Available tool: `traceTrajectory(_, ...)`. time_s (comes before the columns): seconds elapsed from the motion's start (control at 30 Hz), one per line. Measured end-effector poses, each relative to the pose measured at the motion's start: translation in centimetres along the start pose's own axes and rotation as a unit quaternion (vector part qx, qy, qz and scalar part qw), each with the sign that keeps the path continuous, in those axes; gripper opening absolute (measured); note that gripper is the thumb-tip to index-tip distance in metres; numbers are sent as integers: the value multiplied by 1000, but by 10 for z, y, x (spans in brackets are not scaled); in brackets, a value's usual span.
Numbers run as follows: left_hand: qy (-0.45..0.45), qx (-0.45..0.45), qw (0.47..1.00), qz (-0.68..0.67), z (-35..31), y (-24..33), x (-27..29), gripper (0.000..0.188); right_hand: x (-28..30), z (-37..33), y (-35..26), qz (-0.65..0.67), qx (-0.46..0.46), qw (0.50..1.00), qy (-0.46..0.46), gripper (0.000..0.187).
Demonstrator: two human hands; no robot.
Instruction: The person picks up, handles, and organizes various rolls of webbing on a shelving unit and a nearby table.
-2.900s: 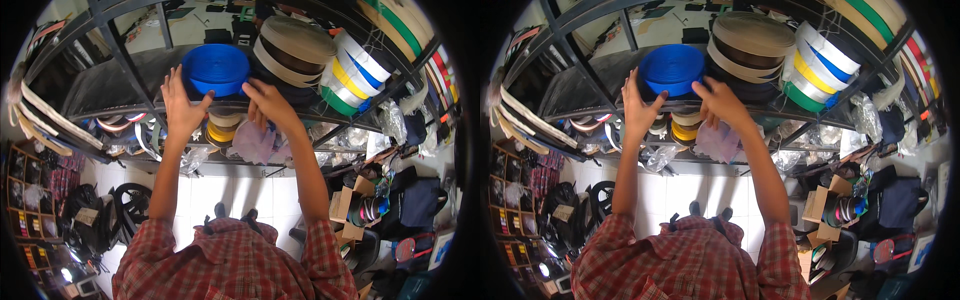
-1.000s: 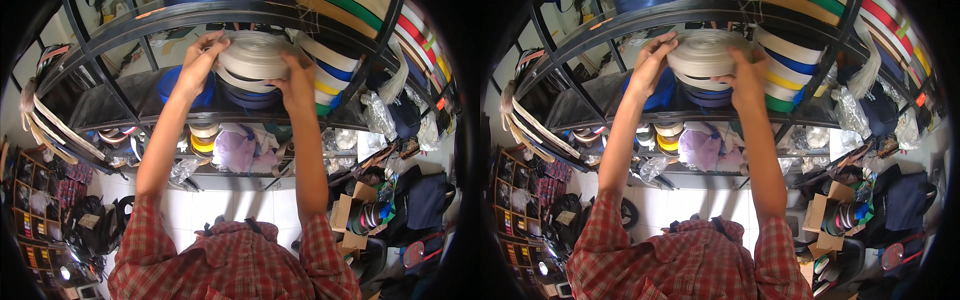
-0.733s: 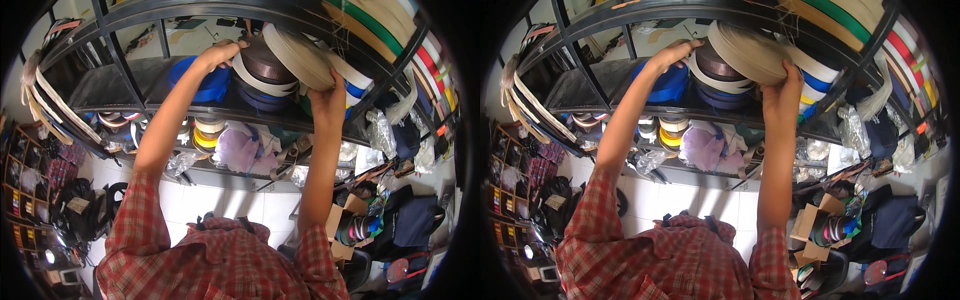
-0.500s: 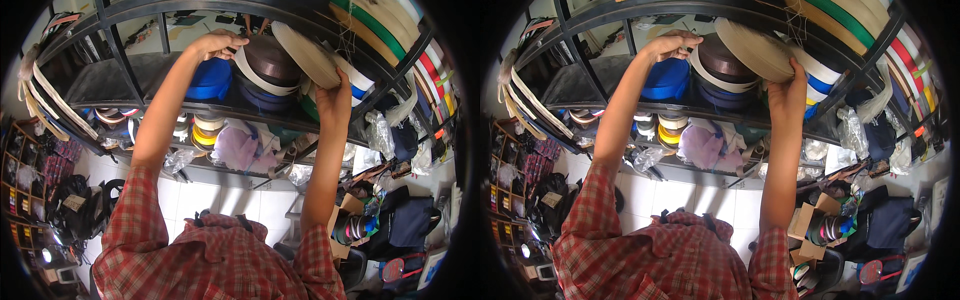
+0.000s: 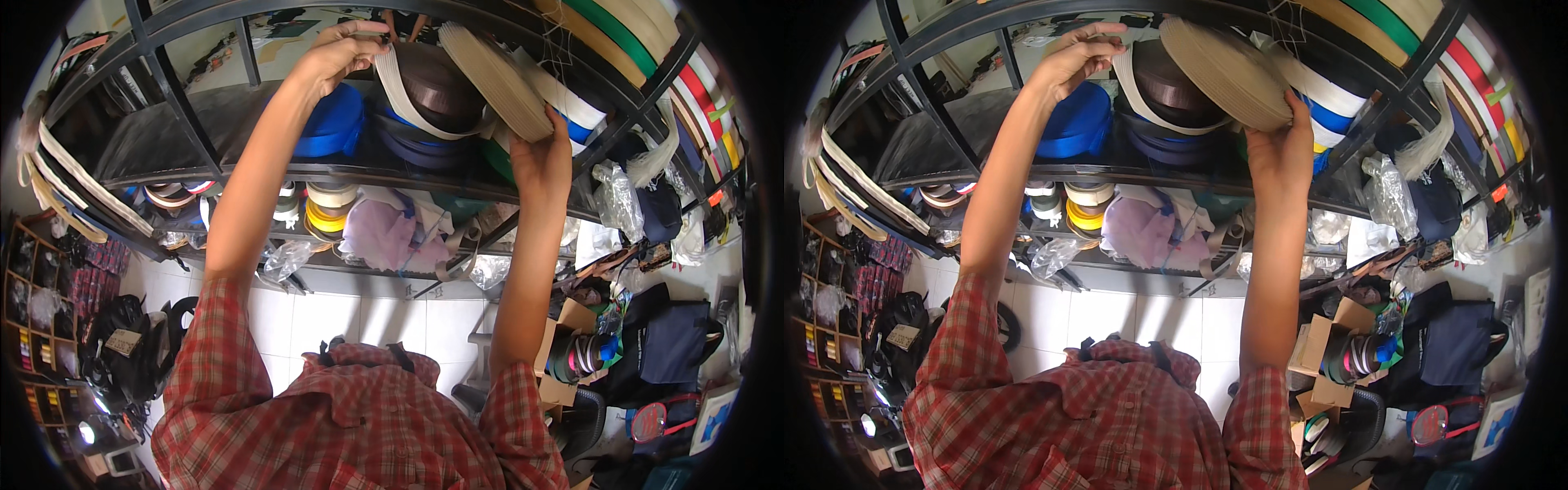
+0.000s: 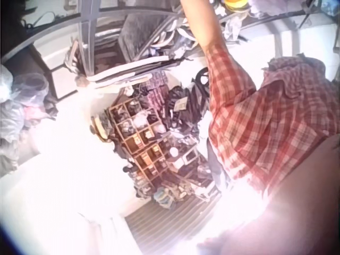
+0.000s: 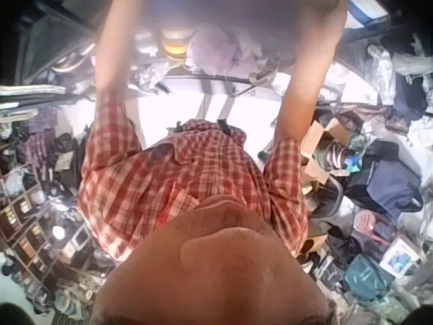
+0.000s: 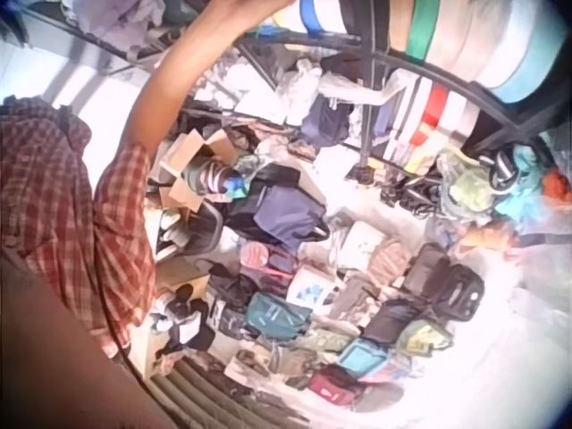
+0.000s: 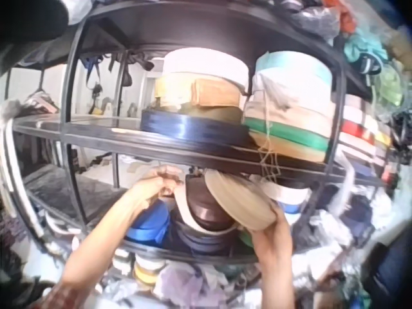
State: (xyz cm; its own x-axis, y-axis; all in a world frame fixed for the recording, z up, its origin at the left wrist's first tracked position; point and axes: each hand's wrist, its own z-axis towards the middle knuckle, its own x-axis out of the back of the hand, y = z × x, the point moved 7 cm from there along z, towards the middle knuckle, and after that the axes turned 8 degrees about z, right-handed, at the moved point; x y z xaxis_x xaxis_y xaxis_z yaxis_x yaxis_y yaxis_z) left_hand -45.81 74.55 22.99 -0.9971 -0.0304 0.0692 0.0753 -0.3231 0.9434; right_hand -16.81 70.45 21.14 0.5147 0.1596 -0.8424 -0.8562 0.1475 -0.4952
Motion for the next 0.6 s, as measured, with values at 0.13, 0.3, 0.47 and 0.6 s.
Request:
traceTrajectory(0.13, 23, -48, 994, -96, 0, 9, -5, 38, -1, 1, 3, 8, -13, 1000, 0, 33)
traceTrajectory(0.3, 113, -78, 987, -84, 2, 14, -14, 26, 4, -1, -2, 20, -9, 1000, 1, 33)
traceTrajectory(0.47, 91, -95, 983, -128, 38, -9, 20, 18, 4, -3, 0, 15, -22, 1000, 1, 34)
traceTrajectory(0.6, 55, -92, 993, -56, 26, 12, -15, 15, 8, -4, 1, 26, -28, 999, -29, 36)
